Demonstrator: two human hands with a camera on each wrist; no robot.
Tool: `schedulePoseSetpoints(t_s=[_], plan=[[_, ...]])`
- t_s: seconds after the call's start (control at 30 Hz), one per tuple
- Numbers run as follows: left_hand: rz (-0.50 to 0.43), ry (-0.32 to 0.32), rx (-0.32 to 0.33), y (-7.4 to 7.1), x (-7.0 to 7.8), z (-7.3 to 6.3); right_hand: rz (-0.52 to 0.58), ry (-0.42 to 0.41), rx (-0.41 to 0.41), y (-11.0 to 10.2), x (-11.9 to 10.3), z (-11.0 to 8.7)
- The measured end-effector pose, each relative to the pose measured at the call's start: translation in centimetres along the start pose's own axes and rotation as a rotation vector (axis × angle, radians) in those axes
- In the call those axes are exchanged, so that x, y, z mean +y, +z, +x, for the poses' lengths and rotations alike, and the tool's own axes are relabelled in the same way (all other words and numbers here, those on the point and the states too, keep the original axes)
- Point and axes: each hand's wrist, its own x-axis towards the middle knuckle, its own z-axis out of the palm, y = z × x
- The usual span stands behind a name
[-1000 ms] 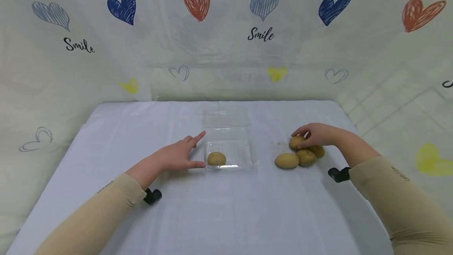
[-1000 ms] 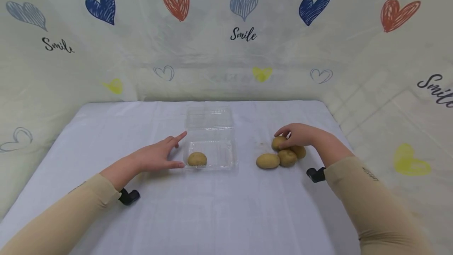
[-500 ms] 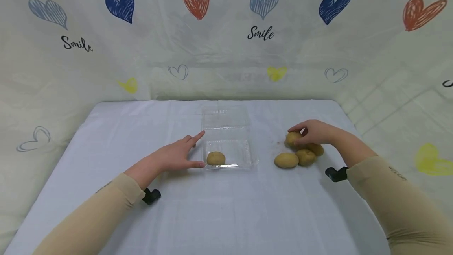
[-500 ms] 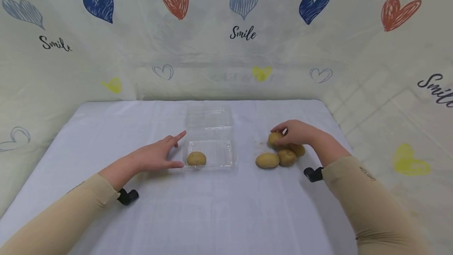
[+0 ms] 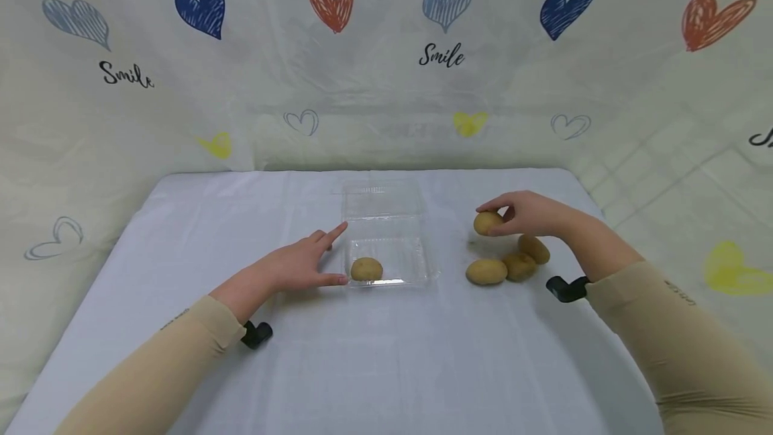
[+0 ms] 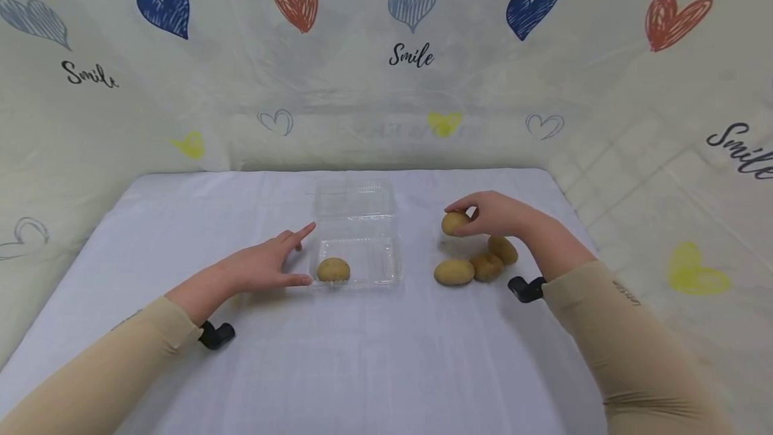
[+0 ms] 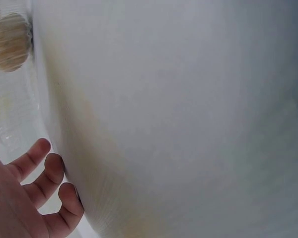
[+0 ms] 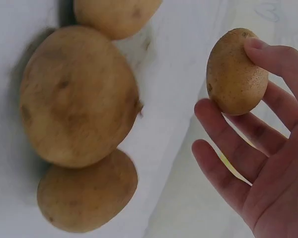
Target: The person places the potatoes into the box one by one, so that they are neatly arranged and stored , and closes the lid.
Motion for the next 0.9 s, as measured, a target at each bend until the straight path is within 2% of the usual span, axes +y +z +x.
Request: schedulePoseSetpoints(t_s=[0.27,0.53,0.7,0.9], plan=[[-0.002,0.004,-0.002,-0.1,0.1,0.0,0.034,-0.080,0.000,1.0,-3.1,1.0],[0.003,0.003,0.001,0.1,-0.1,0.1,0.038,-0.189,0.003,2.7,-7.5,2.6],[0.004,-0.001,-0.003,0.0,-0.1,0.0,0.049,-0.192,-0.003,4.3,-9.8,3.8],[0.000,0.003,-0.012,0.0,0.1,0.1,-0.024,-0.206,-0.022,6.1,-12.2,4.9]])
